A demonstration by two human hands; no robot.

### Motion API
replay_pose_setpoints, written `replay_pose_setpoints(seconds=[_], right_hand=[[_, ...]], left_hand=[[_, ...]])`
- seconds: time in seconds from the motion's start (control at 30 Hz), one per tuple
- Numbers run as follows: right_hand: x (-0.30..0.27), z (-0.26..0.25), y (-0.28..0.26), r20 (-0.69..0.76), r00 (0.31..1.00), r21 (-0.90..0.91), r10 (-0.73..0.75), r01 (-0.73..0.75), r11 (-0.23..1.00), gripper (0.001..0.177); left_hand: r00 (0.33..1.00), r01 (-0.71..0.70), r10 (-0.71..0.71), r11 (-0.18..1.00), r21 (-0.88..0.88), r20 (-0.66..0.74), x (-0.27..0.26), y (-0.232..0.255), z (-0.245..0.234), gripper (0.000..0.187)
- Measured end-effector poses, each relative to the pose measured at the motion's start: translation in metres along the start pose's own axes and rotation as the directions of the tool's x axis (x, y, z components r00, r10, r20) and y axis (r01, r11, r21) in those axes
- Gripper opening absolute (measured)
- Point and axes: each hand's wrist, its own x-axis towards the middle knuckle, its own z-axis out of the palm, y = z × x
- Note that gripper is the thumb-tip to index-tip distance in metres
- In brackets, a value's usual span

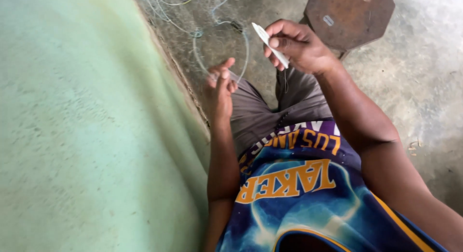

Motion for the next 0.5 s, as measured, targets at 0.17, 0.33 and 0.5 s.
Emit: replay_pose_setpoints(seconds=[0.17,0.33,0.5], right_hand=[[0.039,0.046,0.015,0.011,0.991,0.046,-0.133,0.132,0.990,0.011],[0.056,0.062,0.036,-0.139,0.954,-0.013,-0.264,0.265,0.964,0.008],[0.065,0.065,0.046,-0.247,0.923,-0.012,-0.297,0.303,0.953,0.009]], left_hand=[[0.996,-0.064,0.052,0.978,0.201,0.067,-0.007,0.014,0.003,0.039],[0.979,-0.105,0.052,0.956,0.272,0.196,-0.010,0.001,0.000,0.055],[0.985,-0.129,0.104,0.974,0.186,0.138,-0.004,-0.001,0.000,0.033]])
